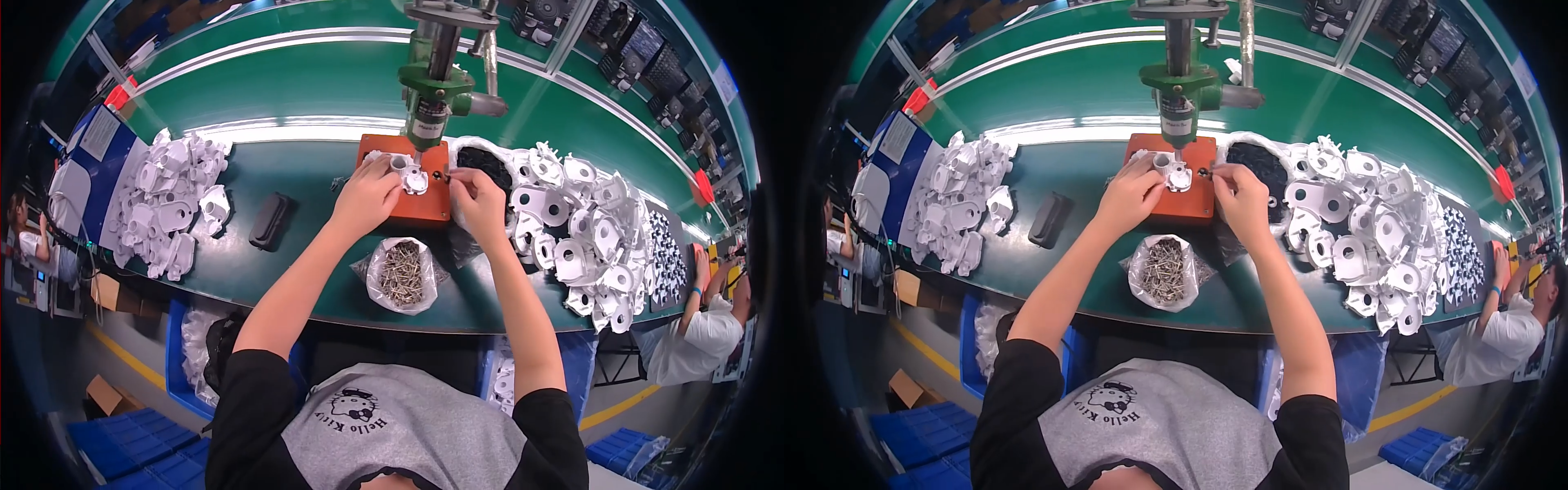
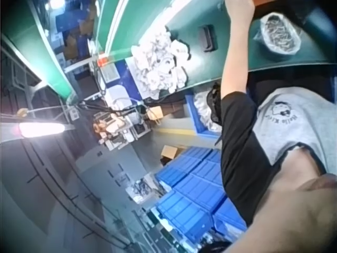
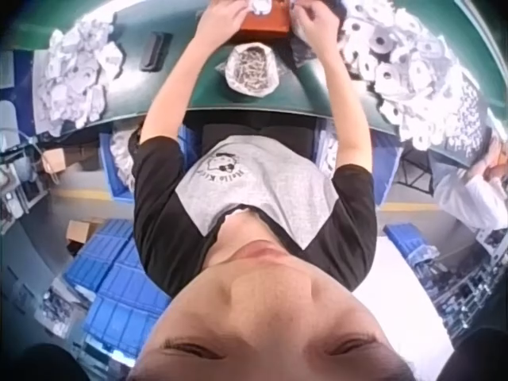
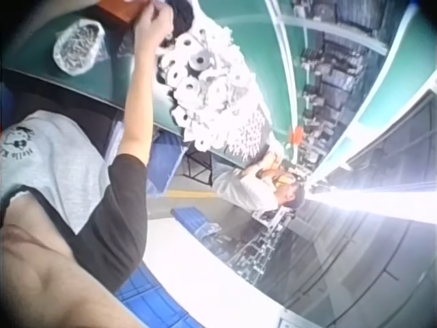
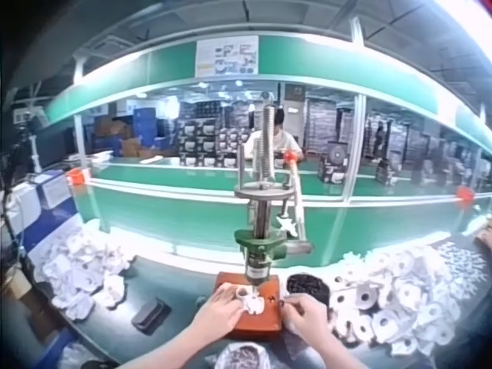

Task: Using a manual press to assemble small white plastic components on a production line.

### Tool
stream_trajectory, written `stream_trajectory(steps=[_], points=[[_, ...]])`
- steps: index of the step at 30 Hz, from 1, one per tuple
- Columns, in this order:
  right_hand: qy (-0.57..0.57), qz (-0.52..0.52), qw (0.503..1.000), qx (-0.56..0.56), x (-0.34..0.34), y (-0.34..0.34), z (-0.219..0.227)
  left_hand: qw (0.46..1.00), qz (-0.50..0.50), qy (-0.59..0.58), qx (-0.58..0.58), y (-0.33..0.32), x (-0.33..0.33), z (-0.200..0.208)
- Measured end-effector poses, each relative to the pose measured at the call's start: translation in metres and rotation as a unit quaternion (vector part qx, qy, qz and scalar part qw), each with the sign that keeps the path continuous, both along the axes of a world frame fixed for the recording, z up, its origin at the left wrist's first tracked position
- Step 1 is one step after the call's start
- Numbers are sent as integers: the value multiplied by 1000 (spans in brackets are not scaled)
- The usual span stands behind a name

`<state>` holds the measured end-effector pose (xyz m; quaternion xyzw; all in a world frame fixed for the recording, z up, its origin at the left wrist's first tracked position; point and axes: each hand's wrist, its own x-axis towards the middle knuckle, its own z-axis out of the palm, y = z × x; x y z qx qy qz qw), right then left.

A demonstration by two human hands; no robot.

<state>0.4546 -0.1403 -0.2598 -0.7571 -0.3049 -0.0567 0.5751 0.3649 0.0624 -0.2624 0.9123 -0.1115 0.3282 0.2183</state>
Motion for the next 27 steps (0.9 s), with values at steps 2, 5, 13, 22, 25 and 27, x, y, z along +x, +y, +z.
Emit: stream_trajectory(steps=[2,5,13,22,25,27], points=[[53,10,998,25,8,17,-4,1000,12,-4,2,-2,1,-1],[106,35,994,15,16,35,-4,1000,5,0,1,-2,0,-2],[-77,22,995,-54,12,45,-8,1000,23,-5,10,-2,0,-3],[-261,52,949,-167,-7,36,7,999,28,-19,20,-1,0,-3],[-284,23,936,-207,-14,35,9,1000,23,-14,17,-4,0,1],[-274,28,945,-178,-16,32,12,1000,22,-12,4,-6,0,3]])
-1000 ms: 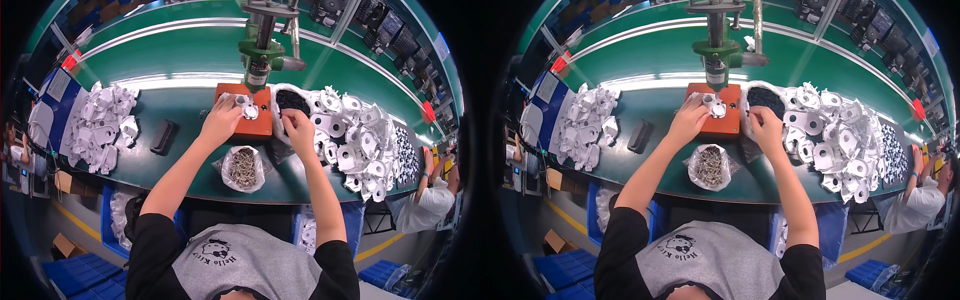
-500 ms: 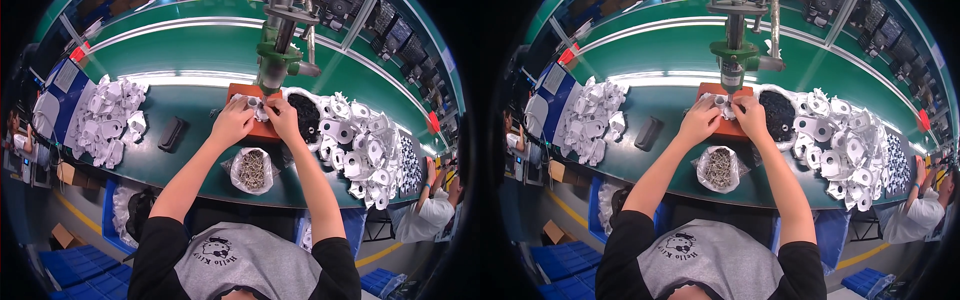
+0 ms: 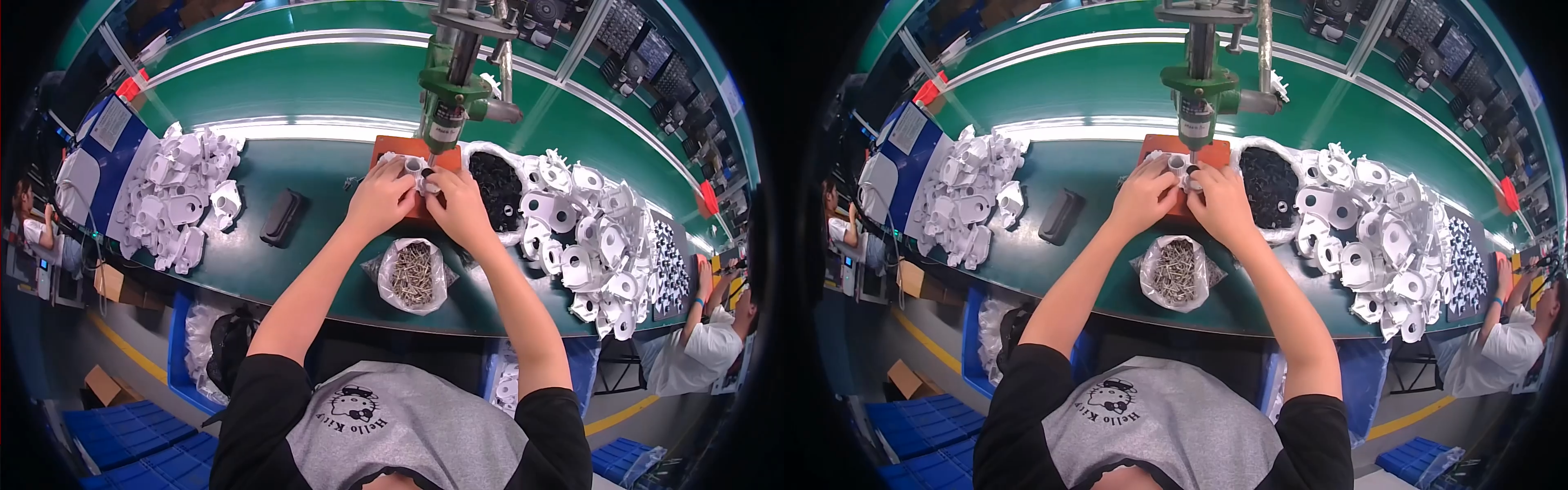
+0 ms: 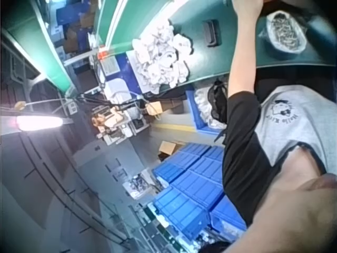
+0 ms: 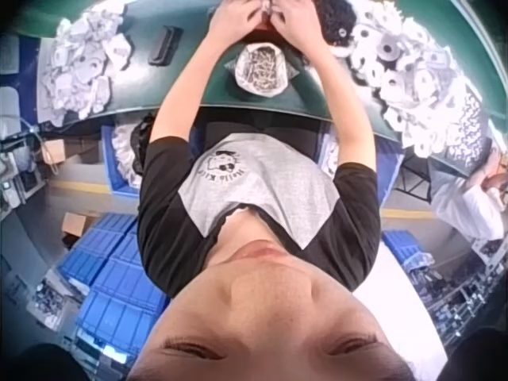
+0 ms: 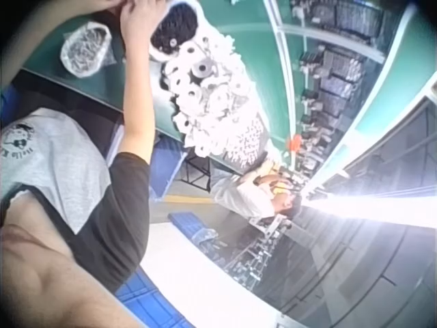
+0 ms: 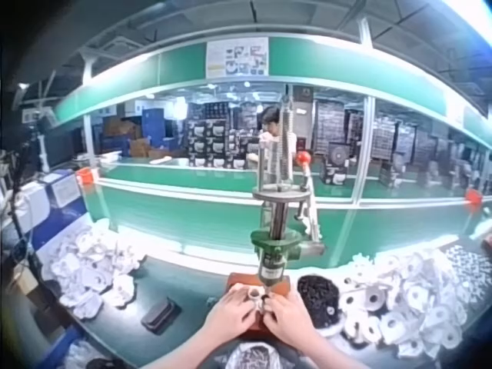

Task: Using a manual press to assemble small white plastic components on a production line.

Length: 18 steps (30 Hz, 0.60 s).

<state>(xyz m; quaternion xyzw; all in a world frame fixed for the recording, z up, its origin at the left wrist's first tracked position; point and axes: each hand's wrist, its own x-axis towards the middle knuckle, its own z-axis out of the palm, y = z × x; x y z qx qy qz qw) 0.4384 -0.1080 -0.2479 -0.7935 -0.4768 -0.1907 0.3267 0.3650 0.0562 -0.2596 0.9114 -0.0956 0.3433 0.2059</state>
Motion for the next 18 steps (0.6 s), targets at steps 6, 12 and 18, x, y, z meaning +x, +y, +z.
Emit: stream_trajectory(steps=[6,12,18], points=[[38,73,996,-41,-67,-21,29,1000,10,-4,4,4,-1,-3],[-42,52,974,-216,-104,-28,3,1000,0,-8,-21,-1,-2,3],[-7,82,972,-219,-98,-32,1,1000,5,-17,-26,1,-1,-1]])
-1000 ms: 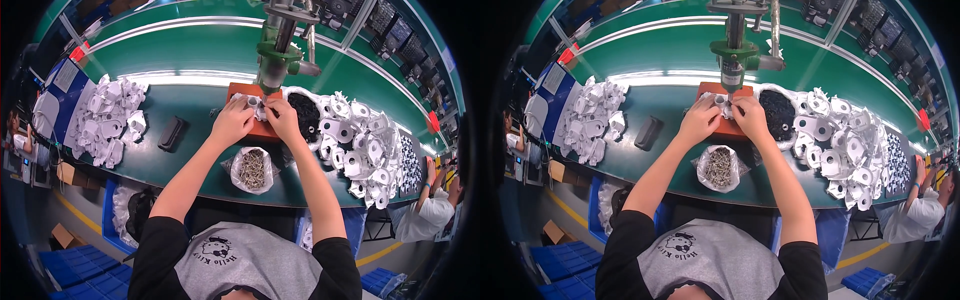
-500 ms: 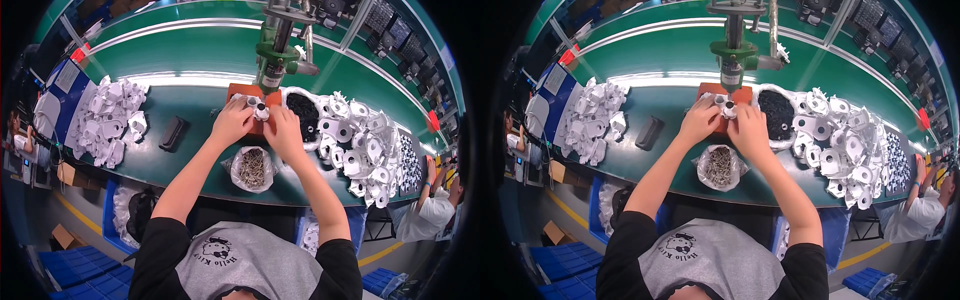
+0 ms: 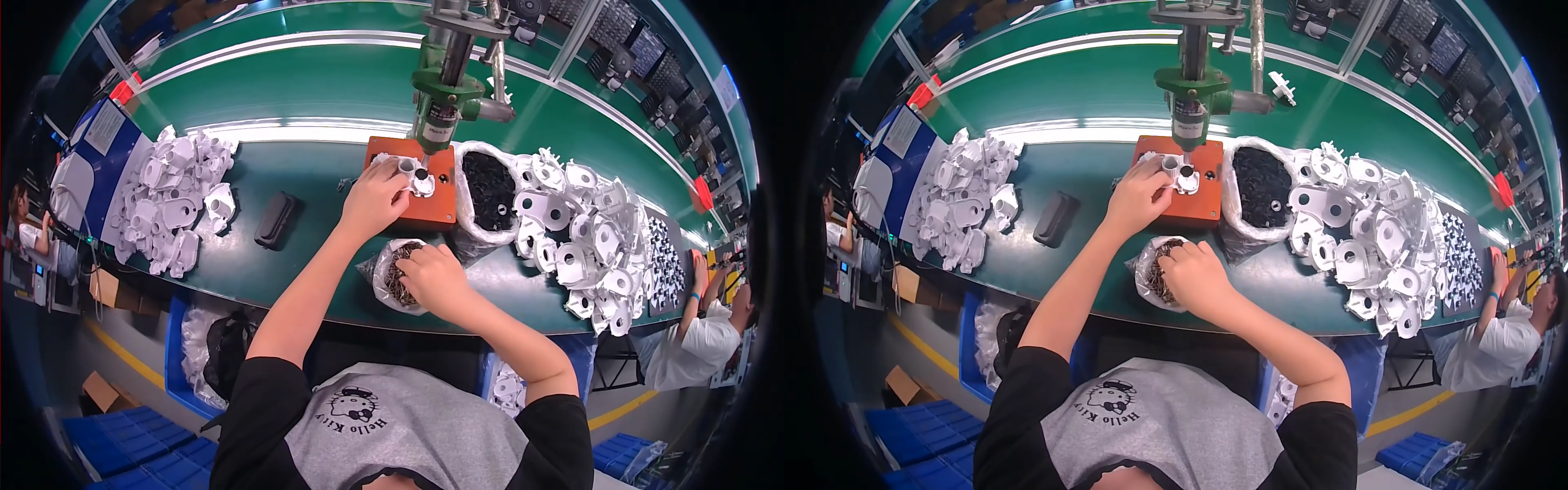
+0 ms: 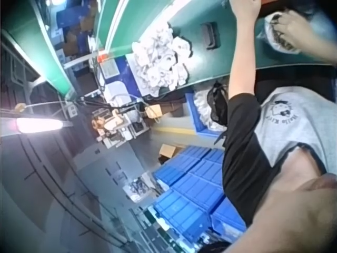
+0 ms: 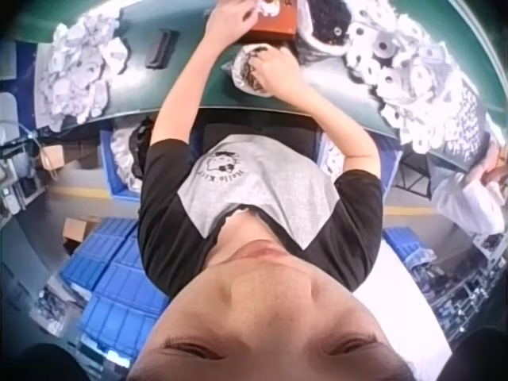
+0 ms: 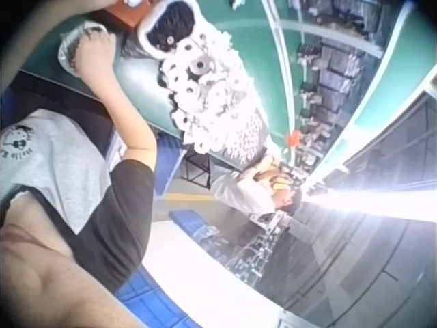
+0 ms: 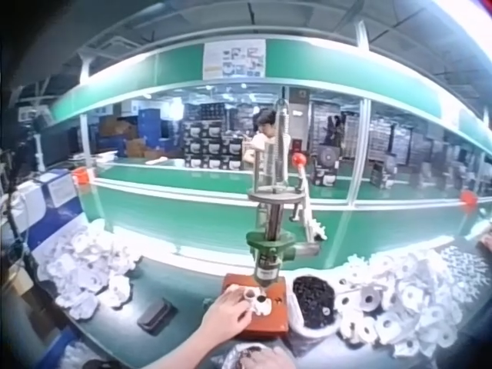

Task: Using a manual press to assemble small white plastic components on a production line.

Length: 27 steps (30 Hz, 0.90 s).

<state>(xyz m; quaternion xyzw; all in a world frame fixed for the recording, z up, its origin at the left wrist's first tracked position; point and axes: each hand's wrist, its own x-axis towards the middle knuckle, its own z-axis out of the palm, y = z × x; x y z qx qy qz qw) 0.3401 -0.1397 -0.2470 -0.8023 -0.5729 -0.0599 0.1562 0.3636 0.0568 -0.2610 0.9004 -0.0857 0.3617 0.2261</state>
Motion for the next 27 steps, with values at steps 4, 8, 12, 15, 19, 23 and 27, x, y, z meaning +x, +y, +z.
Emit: stream_trajectory(steps=[4,8,12,15,19,23,27], points=[[45,18,999,8,8,-3,1,1000,4,5,2,1,0,-1],[102,17,994,20,13,-4,3,1000,1,0,3,2,1,-2],[161,-17,987,27,12,-1,13,1000,0,3,-6,1,0,0],[221,-55,972,50,11,-1,18,1000,1,4,-6,0,-1,2],[334,-55,939,59,18,-2,26,1000,3,4,-9,0,-1,1],[386,-38,919,73,34,-9,32,1000,-3,13,-17,1,-1,2],[403,-49,909,91,48,-12,41,1000,3,7,-13,1,-1,1]])
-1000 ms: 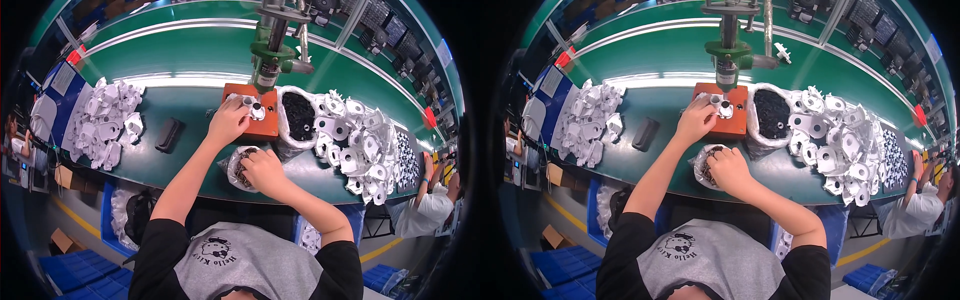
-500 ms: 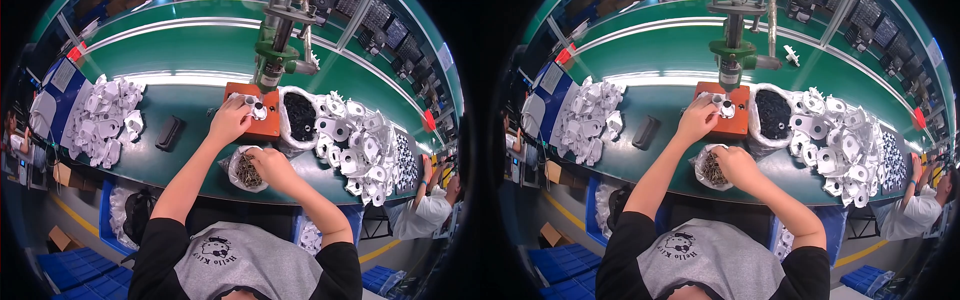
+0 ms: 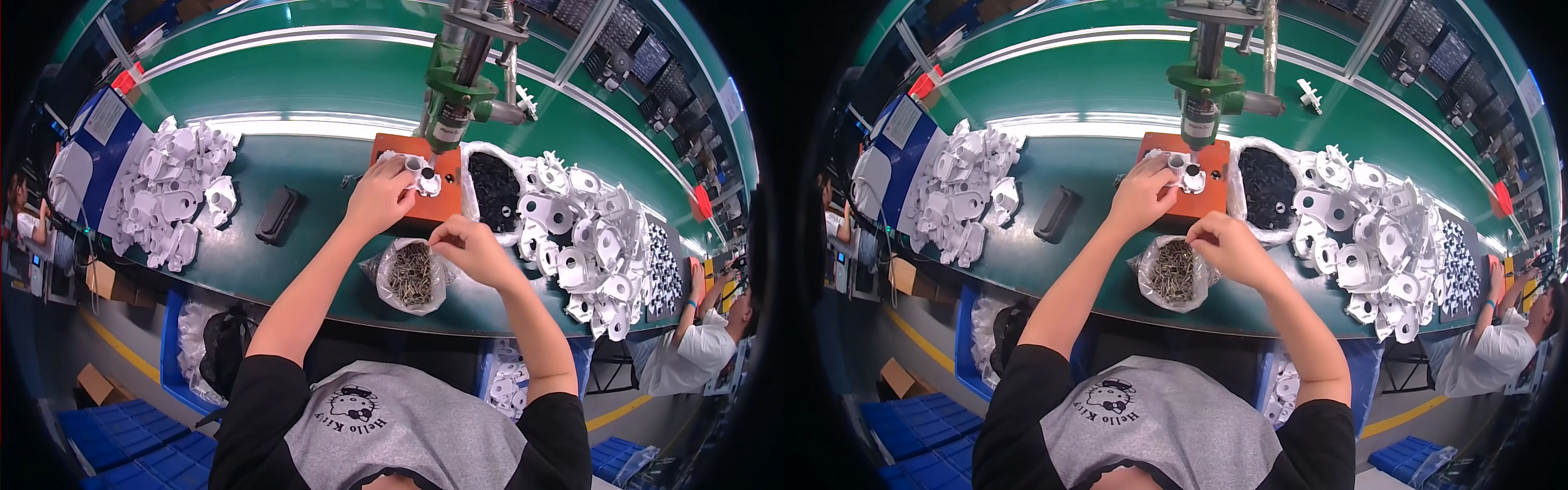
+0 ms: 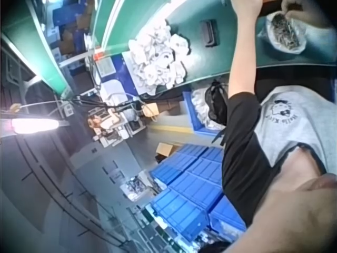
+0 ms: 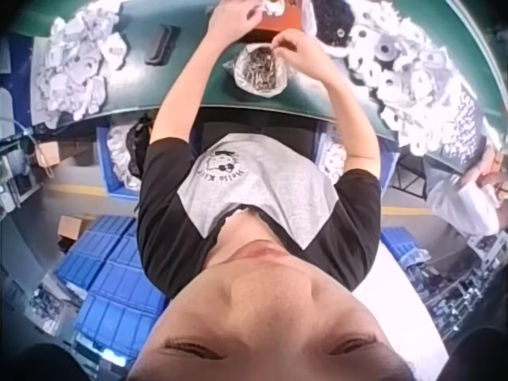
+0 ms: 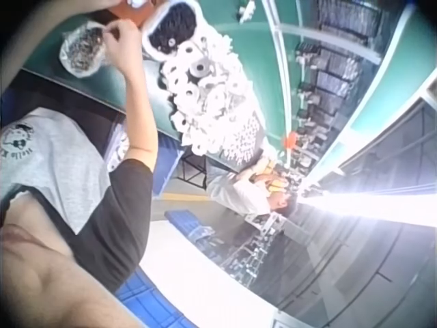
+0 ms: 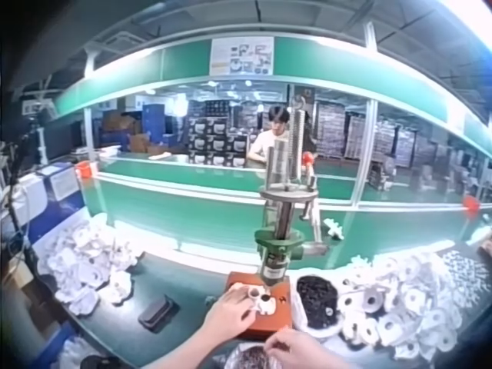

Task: Using a manual press to assemble small white plastic components on a production line.

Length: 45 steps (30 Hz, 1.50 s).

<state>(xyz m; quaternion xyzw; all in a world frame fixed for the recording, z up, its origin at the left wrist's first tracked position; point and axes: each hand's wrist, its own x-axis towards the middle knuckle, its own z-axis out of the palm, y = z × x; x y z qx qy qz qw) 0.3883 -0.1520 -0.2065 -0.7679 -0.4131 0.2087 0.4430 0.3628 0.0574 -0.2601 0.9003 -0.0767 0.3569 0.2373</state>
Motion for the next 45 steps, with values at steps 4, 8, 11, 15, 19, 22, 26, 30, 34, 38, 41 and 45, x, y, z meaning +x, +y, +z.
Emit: stream_trajectory(steps=[4,8,11,15,19,22,26,30,34,38,41,45], points=[[-27,-38,999,10,15,2,5,1000,-1,-3,-1,2,-1,-1],[14,-107,992,63,46,8,-9,1000,4,-4,5,1,0,0],[74,-152,976,137,72,23,-34,1000,-2,5,6,0,0,2],[25,-217,968,126,80,44,-41,1000,-4,1,-1,-1,-1,4],[22,-241,955,174,84,57,-53,1000,-7,-8,2,0,0,3],[24,-235,958,163,80,62,-49,1000,-5,-6,-1,0,-1,4],[19,-235,959,155,79,62,-46,1000,-6,-3,-5,1,-2,4],[20,-235,958,163,81,64,-49,1000,-3,23,-15,2,-1,2],[15,-229,961,157,83,64,-51,1000,-2,17,-12,2,0,0],[15,-220,961,168,85,65,-56,1000,3,24,-15,1,-1,2],[20,-217,961,168,84,65,-54,1000,0,-12,-5,0,0,3],[8,-219,961,171,85,64,-56,1000,2,6,-8,0,0,1]])
